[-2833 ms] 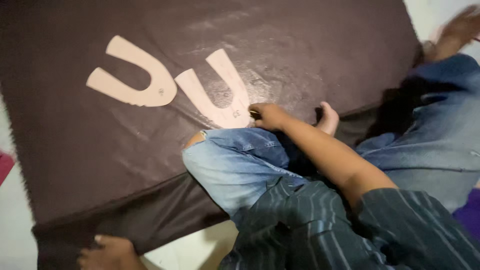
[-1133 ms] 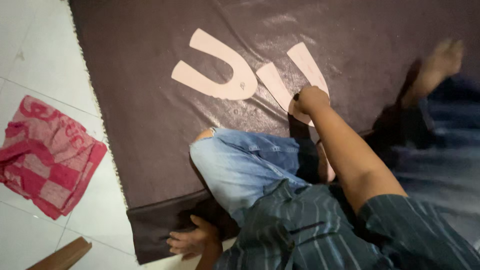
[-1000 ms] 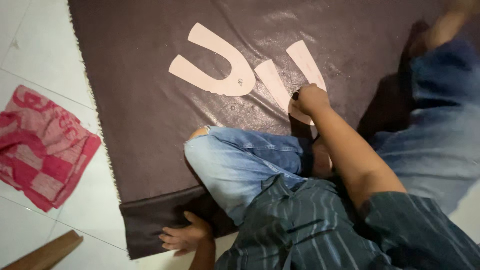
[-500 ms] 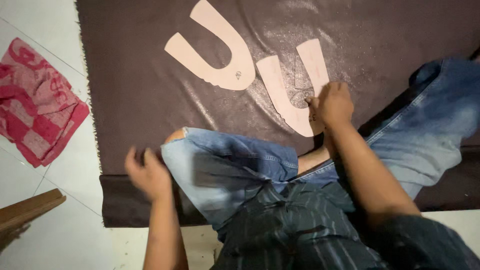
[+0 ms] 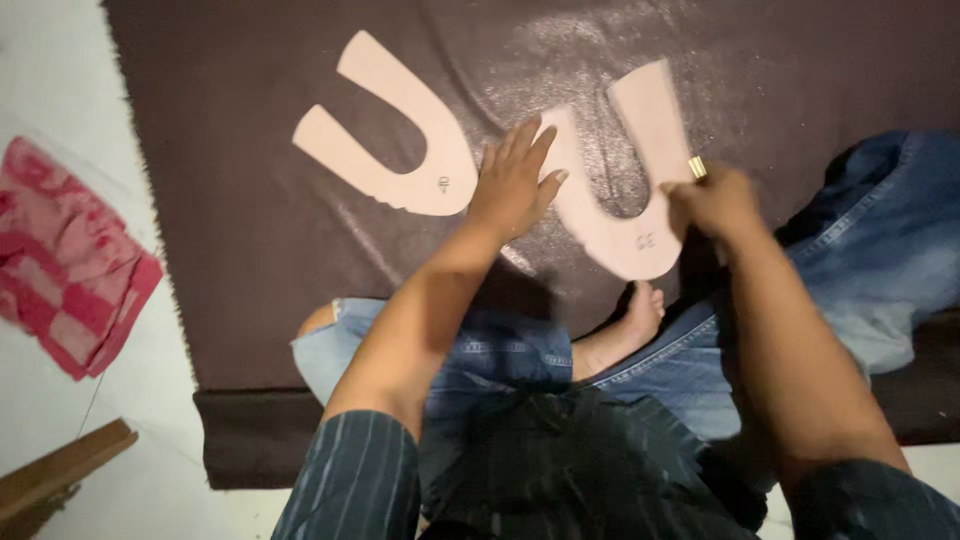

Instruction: The person sits on the floor and uses a small marking tool to trace the outlines of two U-shaped paper patterns onto a large piece of dark fabric. They reposition the patterns and continue tracing along the edges to mark the fabric for cutting.

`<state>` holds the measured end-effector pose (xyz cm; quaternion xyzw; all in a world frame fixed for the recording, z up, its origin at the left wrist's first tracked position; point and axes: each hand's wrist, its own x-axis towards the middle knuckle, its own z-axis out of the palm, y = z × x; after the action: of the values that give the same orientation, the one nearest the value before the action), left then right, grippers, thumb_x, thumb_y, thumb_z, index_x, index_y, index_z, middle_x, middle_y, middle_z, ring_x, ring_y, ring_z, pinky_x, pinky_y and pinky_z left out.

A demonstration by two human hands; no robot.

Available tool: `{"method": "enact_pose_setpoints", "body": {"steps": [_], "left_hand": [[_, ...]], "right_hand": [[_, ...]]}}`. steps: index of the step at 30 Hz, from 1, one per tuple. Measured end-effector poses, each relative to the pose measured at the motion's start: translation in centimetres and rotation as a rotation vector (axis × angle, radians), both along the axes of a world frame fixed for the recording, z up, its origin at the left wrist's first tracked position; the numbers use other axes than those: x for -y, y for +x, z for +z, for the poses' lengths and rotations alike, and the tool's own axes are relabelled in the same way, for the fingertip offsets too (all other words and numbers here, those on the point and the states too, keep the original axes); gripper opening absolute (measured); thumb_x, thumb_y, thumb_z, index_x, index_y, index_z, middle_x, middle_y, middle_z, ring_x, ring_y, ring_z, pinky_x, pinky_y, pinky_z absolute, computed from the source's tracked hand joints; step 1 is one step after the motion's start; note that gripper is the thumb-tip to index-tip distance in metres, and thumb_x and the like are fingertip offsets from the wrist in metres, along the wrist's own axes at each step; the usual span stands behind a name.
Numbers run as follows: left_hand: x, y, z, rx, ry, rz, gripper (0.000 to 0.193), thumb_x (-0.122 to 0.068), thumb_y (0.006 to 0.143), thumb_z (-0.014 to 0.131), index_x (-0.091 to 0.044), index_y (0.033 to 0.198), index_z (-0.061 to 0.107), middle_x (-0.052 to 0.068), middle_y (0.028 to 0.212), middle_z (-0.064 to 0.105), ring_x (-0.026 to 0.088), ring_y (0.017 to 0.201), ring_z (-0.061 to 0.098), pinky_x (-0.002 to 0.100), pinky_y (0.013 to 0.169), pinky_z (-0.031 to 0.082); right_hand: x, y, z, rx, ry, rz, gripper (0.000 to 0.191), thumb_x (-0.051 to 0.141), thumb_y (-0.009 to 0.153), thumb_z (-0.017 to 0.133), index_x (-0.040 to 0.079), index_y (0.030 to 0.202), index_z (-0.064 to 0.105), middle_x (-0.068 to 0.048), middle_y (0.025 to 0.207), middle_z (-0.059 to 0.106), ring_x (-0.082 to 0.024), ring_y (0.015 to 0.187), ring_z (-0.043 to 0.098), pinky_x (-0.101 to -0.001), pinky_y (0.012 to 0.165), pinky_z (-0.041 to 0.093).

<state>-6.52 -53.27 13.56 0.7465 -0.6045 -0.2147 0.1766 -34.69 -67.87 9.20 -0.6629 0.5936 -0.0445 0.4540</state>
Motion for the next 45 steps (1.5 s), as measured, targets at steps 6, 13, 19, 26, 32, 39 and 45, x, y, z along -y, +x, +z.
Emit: {"method": "enact_pose_setpoints", "body": {"steps": [6,13,19,26,32,39,45], "left_hand": [[4.9,2.2,-1.3,0.113,0.117,-0.236,0.061,-0.044,0.106,0.051,-0.025,0.161,0.032,0.003,0.172,0.019,0.031,0.158,0.011,0.062,0.124,-0.005],[0.1,14.3,0.1,0.193,0.313,0.215,0.067,-0.050,0.101,0.049,-0.028,0.161,0.030,0.002,0.172,0.015,0.026,0.159,0.008,0.065,0.120,-0.010],[-4.2,13.3,-1.0,0.340,0.281,0.173,0.066,-0.038,0.106,0.052,-0.017,0.165,0.031,0.013,0.172,0.019,0.034,0.157,0.015,0.073,0.118,-0.003],[-8.5,2.2,-0.1,0.069,0.316,-0.245,0.076,-0.039,0.087,0.072,-0.031,0.155,0.038,0.004,0.168,0.021,0.032,0.156,0.014,0.071,0.119,0.006],[-11.2,6.2,1.4,0.243,0.463,0.087,0.086,-0.036,0.084,0.073,-0.023,0.158,0.031,0.001,0.167,0.019,0.032,0.151,0.018,0.072,0.115,0.008],[-12.4,3.0,0.8,0.359,0.453,-0.039,0.056,-0.029,0.104,0.063,-0.014,0.157,0.050,0.013,0.172,0.033,0.035,0.157,0.033,0.071,0.124,0.016],[-13.4,1.3,1.6,0.275,0.562,-0.172,0.058,-0.039,0.089,0.063,-0.029,0.144,0.048,0.005,0.167,0.026,0.033,0.151,0.028,0.076,0.110,0.003]], "right_hand": [[1.0,-3.3,-1.0,0.122,-0.094,-0.216,0.036,0.024,0.088,0.081,-0.005,0.109,0.072,-0.014,0.097,0.076,-0.019,0.083,0.071,-0.0343,0.074,0.055],[1.6,-3.0,-1.2,-0.065,-0.138,-0.159,0.034,0.024,0.088,0.084,-0.005,0.097,0.069,-0.014,0.088,0.073,-0.019,0.078,0.069,-0.0355,0.071,0.053],[1.3,-2.8,-1.6,0.217,-0.130,-0.271,0.023,0.015,0.090,0.081,-0.002,0.097,0.069,-0.006,0.087,0.072,-0.013,0.072,0.067,-0.0281,0.063,0.053],[-0.7,-0.2,-3.9,0.582,-0.031,-0.243,0.007,0.005,0.099,0.070,0.001,0.103,0.066,-0.001,0.083,0.067,-0.008,0.066,0.059,-0.0243,0.059,0.049],[-1.2,-1.3,-5.4,0.562,-0.188,-0.300,0.011,0.005,0.101,0.070,0.000,0.107,0.062,-0.004,0.084,0.067,-0.009,0.066,0.060,-0.0248,0.059,0.049],[-2.1,-0.2,-3.8,0.682,-0.002,-0.292,0.018,0.002,0.098,0.069,-0.001,0.113,0.060,-0.006,0.090,0.070,-0.012,0.067,0.063,-0.0258,0.061,0.051],[-5.2,3.5,-2.8,0.674,0.062,-0.139,0.017,0.002,0.099,0.068,-0.001,0.114,0.061,-0.005,0.092,0.071,-0.011,0.070,0.065,-0.0248,0.065,0.054]]}}
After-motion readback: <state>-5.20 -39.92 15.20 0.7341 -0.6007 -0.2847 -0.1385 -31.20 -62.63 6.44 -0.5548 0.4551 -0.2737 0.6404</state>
